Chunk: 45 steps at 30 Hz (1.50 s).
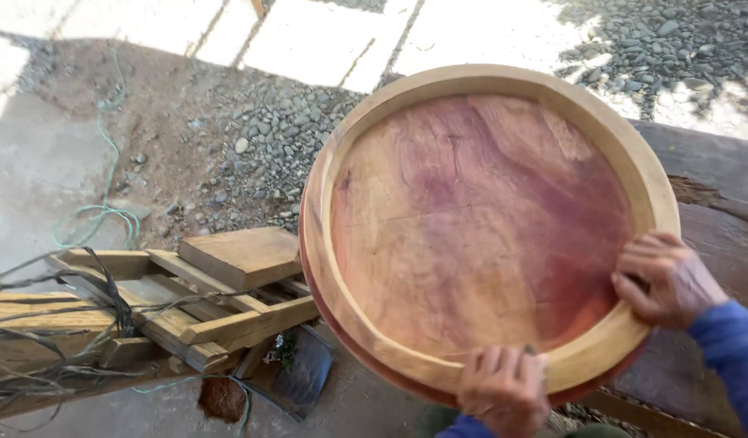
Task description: The person sands the rim and surface of a large round wooden tray using a sanding block. They rotate the tray to reach different areas, then flip it over to sand the underside. Finally, they sand a second round wooden piece placed beside the tray.
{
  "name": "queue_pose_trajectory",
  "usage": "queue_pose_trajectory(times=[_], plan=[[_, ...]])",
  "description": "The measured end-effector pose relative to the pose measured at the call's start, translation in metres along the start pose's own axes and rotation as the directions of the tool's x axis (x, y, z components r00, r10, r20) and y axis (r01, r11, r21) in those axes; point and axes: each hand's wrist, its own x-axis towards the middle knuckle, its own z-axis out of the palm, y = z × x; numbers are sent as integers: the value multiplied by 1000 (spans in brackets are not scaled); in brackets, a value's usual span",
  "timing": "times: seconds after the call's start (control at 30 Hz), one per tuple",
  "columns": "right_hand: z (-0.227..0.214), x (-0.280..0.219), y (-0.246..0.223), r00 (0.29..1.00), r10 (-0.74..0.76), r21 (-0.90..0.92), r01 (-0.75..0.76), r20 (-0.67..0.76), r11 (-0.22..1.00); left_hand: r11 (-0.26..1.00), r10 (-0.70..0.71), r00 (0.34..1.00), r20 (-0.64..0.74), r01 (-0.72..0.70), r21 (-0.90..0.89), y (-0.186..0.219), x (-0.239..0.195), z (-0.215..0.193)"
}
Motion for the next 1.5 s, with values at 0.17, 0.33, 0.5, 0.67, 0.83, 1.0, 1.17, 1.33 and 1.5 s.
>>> queue_pose_trajectory(times=[0.17, 0.33, 0.5, 0.67, 0.83, 1.0, 1.17, 1.33, 1.5], plan=[[24, -13, -57, 985, 170, -67, -169, 10, 983, 988, -127, 991, 49, 131, -79, 13, -1, -1], [29, -31, -128, 926, 315, -65, -335, -209, 940, 920, 308, 945, 110, -267, -286, -71, -26, -29], [34, -32, -123, 914, 340, -58, -361, -222, 931, 927, 373, 837, 400, -325, -186, -182, 1, -106], [30, -28, -117, 896, 345, -35, -368, -282, 929, 958, 271, 898, 347, -215, -192, -89, -6, -56], [35, -32, -111, 905, 292, -71, -328, -308, 942, 979, 71, 952, 296, -10, -205, 12, 6, 28], [34, -31, -121, 910, 300, -56, -329, -287, 943, 949, 266, 872, 411, -161, -272, -85, -10, -68], [30, -35, -102, 895, 320, -39, -349, -311, 936, 910, 407, 776, 482, -296, -291, -67, -4, -18], [47, -40, -104, 889, 313, -31, -342, -335, 939, 953, 227, 904, 362, -129, -276, -1, 5, 39], [34, -39, -114, 888, 311, 5, -328, -338, 944, 916, 398, 859, 323, -356, -183, -92, -26, -61]])
